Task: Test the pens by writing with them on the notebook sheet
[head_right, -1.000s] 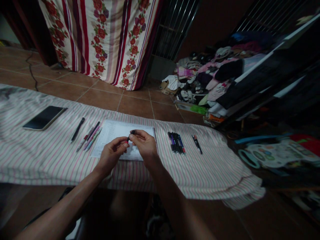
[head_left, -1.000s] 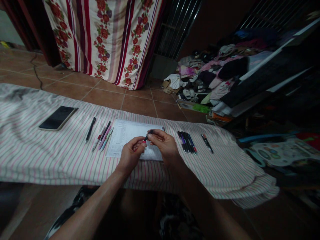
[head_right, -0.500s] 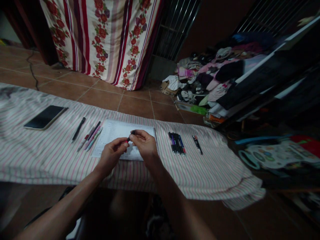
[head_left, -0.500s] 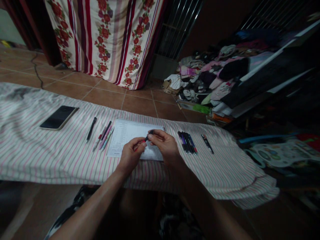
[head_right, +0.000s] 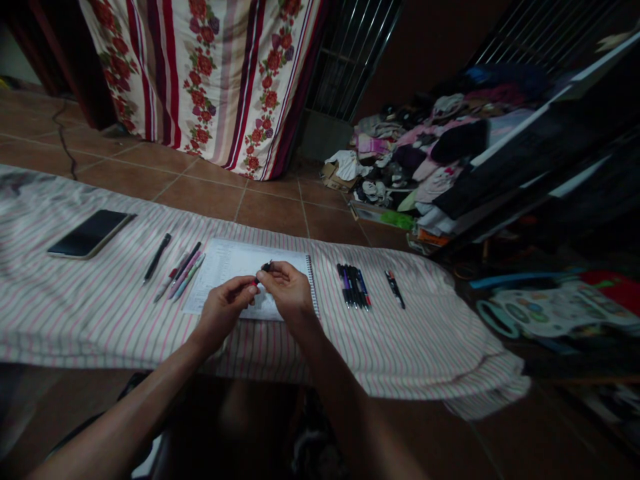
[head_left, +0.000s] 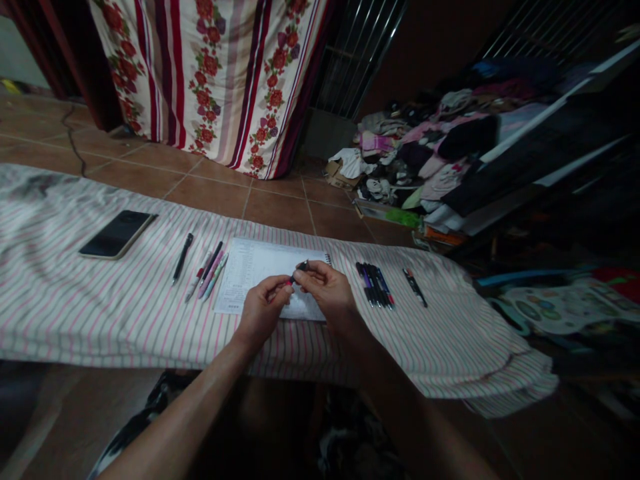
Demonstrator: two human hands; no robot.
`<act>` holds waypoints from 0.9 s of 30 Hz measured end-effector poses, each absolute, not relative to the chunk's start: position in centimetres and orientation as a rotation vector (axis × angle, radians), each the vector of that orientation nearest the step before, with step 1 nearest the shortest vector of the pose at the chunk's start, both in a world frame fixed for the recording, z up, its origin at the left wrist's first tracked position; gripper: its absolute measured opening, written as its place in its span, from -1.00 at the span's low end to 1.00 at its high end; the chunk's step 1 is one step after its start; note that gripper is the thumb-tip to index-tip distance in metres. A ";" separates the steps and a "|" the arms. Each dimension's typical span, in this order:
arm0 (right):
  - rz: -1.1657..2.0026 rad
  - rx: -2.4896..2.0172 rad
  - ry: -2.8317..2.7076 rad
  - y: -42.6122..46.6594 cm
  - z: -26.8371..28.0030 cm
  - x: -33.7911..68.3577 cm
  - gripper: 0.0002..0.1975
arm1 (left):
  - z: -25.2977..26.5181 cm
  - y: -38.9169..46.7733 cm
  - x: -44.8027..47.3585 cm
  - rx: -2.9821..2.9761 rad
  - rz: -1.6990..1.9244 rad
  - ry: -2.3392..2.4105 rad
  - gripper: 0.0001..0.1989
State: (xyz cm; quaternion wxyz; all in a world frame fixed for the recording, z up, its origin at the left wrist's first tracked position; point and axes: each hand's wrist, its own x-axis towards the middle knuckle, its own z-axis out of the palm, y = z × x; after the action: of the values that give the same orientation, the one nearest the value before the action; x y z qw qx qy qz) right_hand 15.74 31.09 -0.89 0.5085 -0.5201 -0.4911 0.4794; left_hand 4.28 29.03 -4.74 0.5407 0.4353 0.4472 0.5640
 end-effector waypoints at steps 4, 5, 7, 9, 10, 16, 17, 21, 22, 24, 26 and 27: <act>1.085 -1.254 -1.244 31.3 -1.3 15.7 -0.74 | -4.8 29.0 4.4 1.082 1.343 1.076 -0.78; 1.067 -1.257 -1.258 31.3 -1.4 15.7 -0.74 | -4.8 29.0 4.4 1.098 1.346 1.075 -0.78; 1.050 -1.257 -1.288 31.3 -1.7 15.6 -0.74 | -5.0 29.0 4.5 1.130 1.350 1.071 -0.79; 1.052 -1.254 -1.311 31.2 -1.8 15.6 -0.73 | -5.2 29.0 4.5 1.147 1.357 1.068 -0.78; 1.055 -1.255 -1.319 31.2 -1.8 15.6 -0.73 | -5.3 29.0 4.5 1.152 1.360 1.064 -0.77; 0.994 -1.294 -1.348 31.0 -1.9 15.3 -0.70 | -5.6 29.0 4.4 1.279 1.350 1.076 -0.79; 0.987 -1.304 -1.345 31.0 -2.0 15.2 -0.69 | -5.6 29.0 4.4 1.302 1.344 1.082 -0.79; 0.991 -1.323 -1.308 30.9 -1.9 15.0 -0.67 | -5.6 29.0 4.3 1.313 1.333 1.090 -0.80; 0.994 -1.322 -1.304 30.8 -1.9 14.9 -0.66 | -5.6 28.9 4.3 1.304 1.337 1.083 -0.79; 1.004 -1.318 -1.306 30.8 -1.8 14.8 -0.64 | -5.6 28.9 4.4 1.287 1.343 1.069 -0.77; 1.016 -1.318 -1.315 30.7 -1.7 14.7 -0.63 | -5.6 28.9 4.4 1.254 1.351 1.072 -0.76; 1.023 -1.315 -1.324 30.8 -1.6 14.7 -0.62 | -5.6 28.9 4.4 1.233 1.359 1.081 -0.77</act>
State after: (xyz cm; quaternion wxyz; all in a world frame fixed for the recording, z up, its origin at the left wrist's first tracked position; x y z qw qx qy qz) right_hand 14.68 30.77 -1.64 0.4854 -0.5404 -0.5439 0.4202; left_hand 4.45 28.88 -5.56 0.4846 0.5064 0.4439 0.5583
